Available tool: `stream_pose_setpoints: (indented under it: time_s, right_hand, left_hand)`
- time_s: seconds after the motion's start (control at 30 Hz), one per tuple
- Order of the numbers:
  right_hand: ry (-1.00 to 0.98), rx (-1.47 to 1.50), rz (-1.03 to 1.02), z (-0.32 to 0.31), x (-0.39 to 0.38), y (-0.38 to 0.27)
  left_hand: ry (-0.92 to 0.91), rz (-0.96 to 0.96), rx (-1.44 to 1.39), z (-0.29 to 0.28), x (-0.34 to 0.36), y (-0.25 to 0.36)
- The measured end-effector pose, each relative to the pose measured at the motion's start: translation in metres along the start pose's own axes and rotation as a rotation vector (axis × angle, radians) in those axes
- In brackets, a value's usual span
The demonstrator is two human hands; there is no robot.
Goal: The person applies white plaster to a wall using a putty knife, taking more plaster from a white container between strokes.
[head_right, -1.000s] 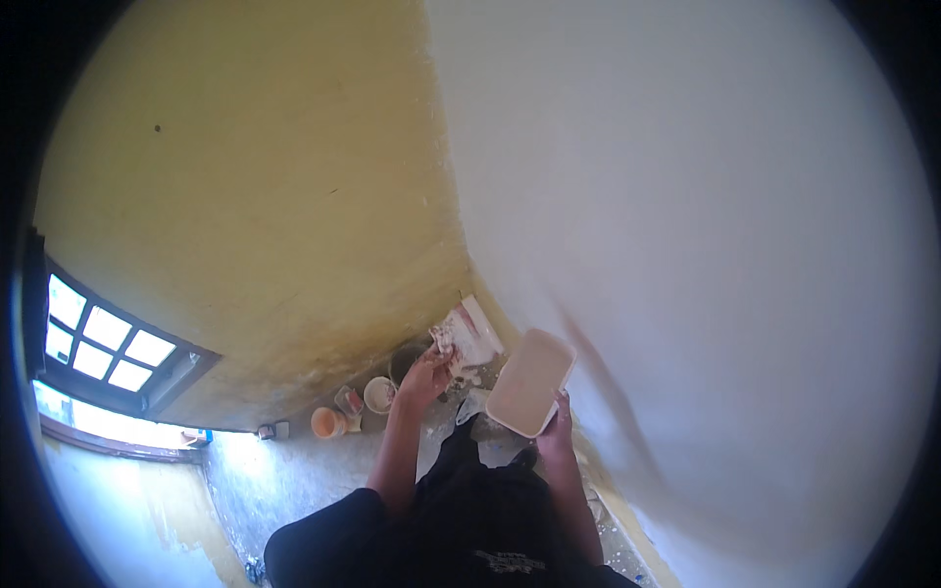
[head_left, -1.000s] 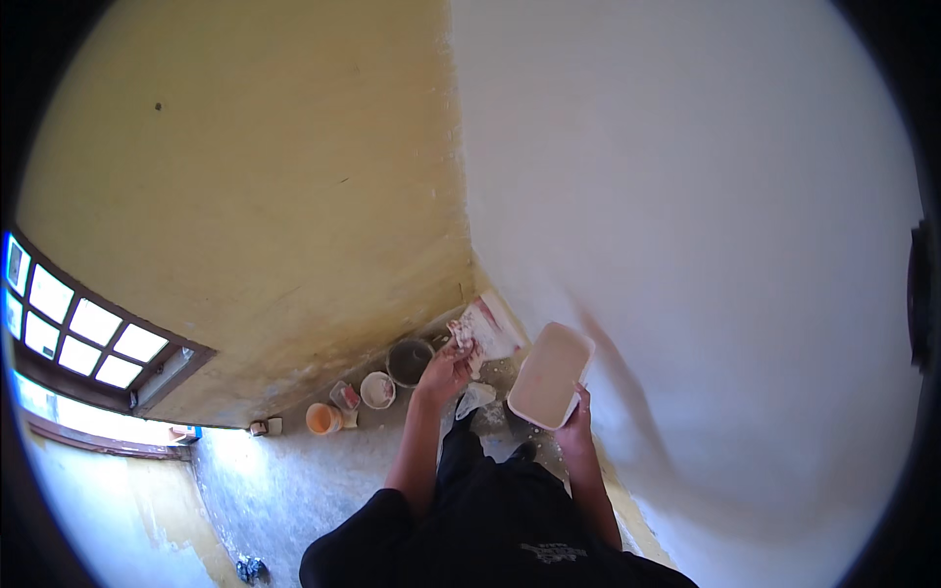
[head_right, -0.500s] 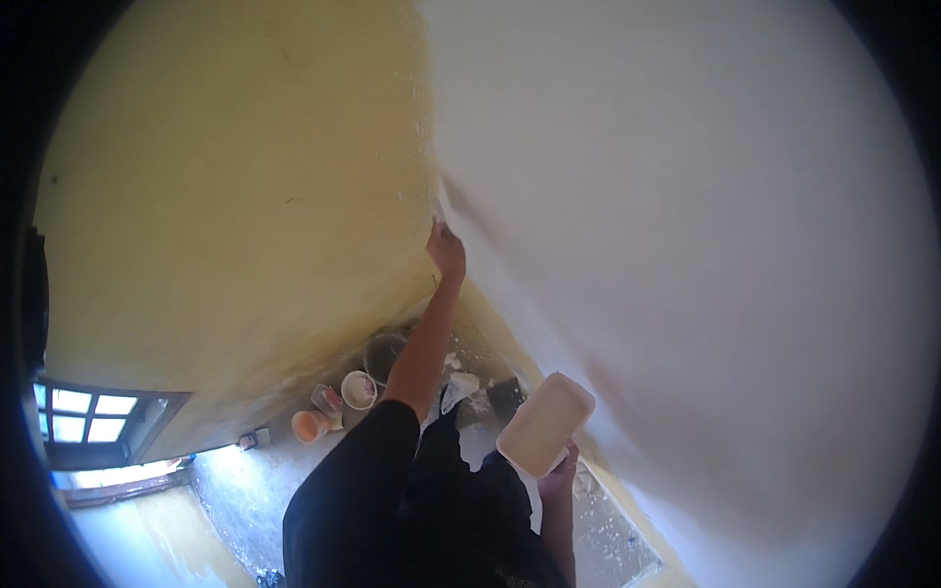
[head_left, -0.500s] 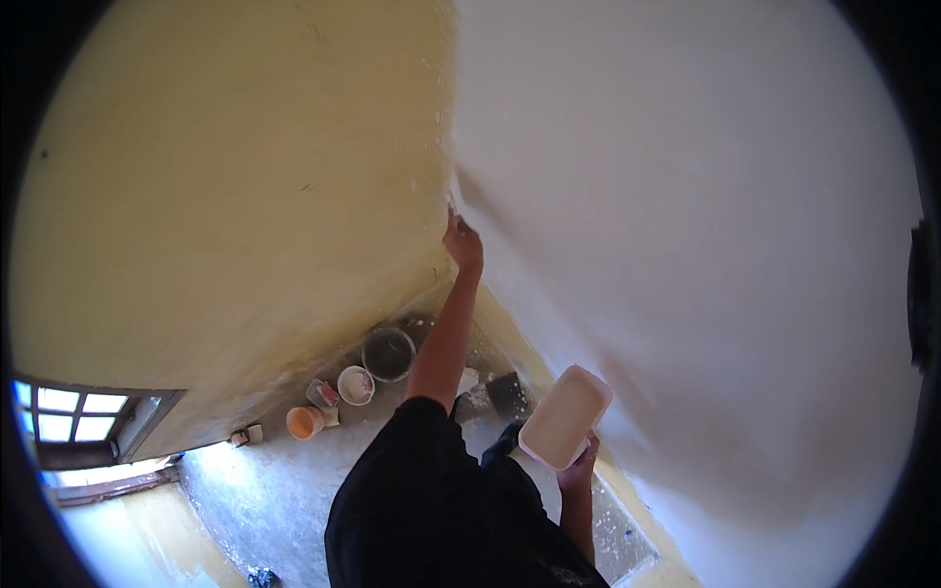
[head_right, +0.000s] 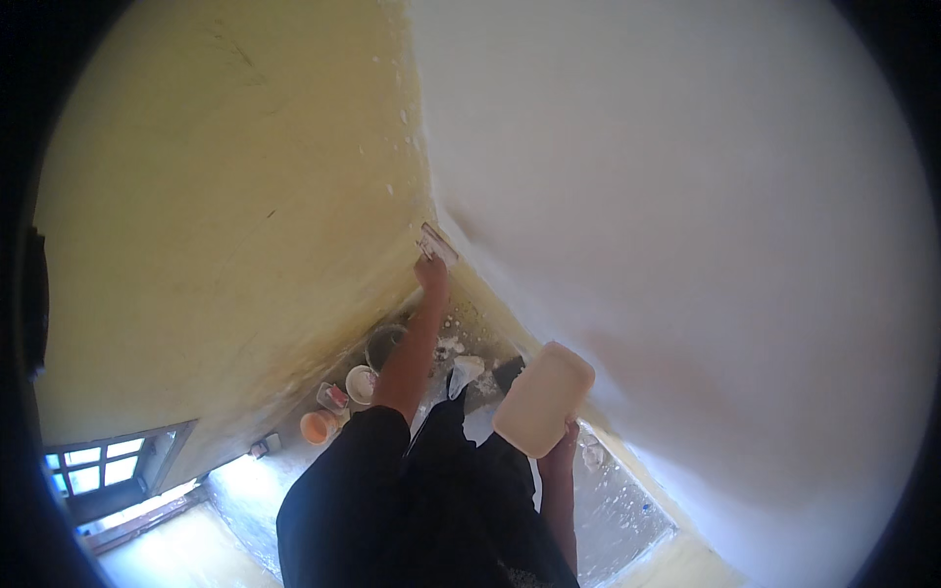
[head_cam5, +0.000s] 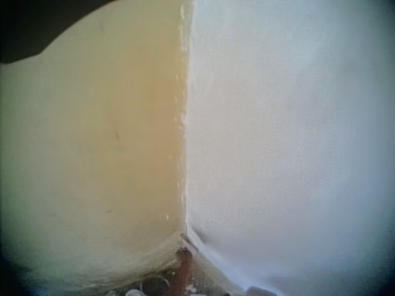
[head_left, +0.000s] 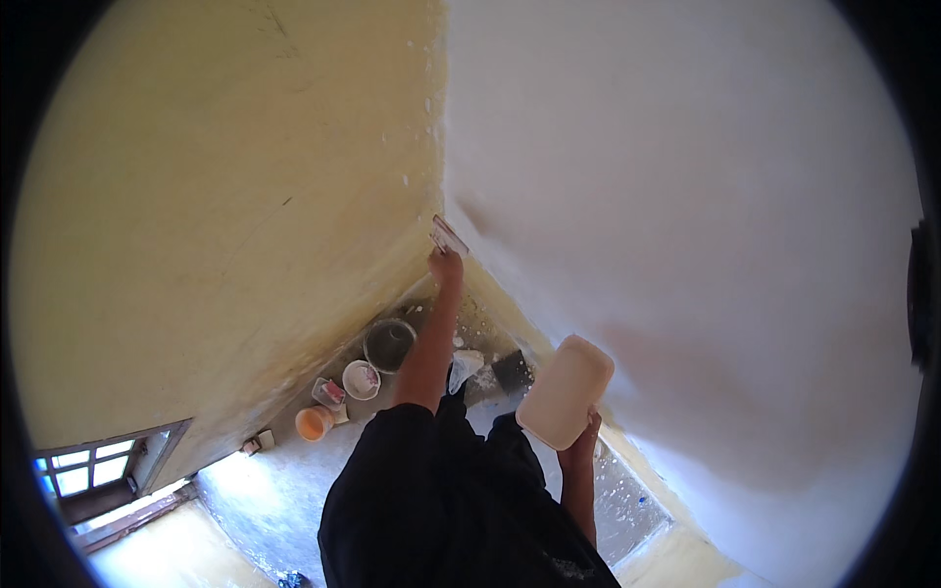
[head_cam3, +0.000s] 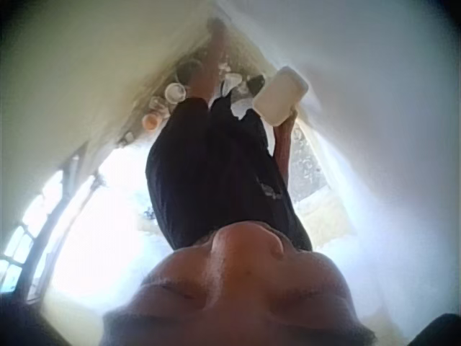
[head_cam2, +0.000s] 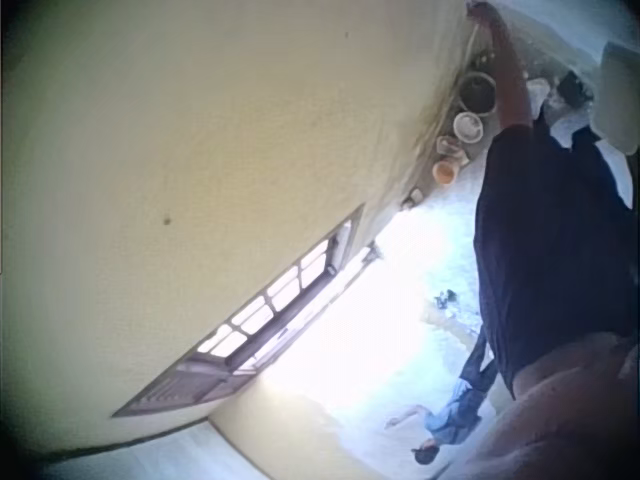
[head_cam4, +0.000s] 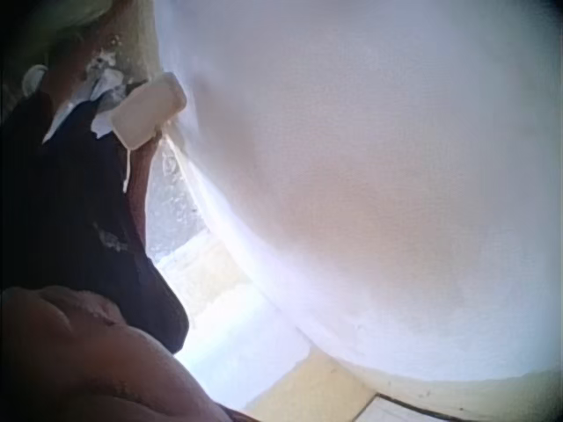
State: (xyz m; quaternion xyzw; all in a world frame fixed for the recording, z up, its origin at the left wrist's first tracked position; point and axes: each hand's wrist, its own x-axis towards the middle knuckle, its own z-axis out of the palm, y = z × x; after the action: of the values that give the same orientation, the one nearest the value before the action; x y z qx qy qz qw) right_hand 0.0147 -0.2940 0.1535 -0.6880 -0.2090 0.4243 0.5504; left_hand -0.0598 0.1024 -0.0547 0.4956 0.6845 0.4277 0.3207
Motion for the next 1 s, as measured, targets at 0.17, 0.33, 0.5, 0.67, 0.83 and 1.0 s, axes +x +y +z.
stream_pose_setpoints:
  time_s: [0.17,0.33,0.5,0.67,0.83,1.0]
  right_hand:
    - [0.115,0.52,0.184,0.002,0.002,0.002]
    - [0.128,0.685,0.199,0.005,-0.005,0.003]
    - [0.167,0.673,0.159,-0.007,-0.004,0.004]
    - [0.185,0.377,0.105,-0.025,0.001,0.006]
    - [0.146,0.676,0.12,-0.027,0.016,-0.001]
    - [0.153,0.644,0.088,-0.019,0.02,-0.009]
  left_hand:
    - [-0.202,-0.194,-0.157,0.029,0.039,0.036]
    - [-0.103,0.001,-0.096,0.022,0.063,0.062]
    - [-0.204,0.024,-0.39,-0.023,0.034,0.142]
    - [-0.211,0.275,-0.292,-0.045,-0.012,0.181]
    - [-0.182,0.414,-0.208,-0.06,-0.088,0.186]
    - [-0.477,0.352,-0.124,-0.091,-0.137,0.156]
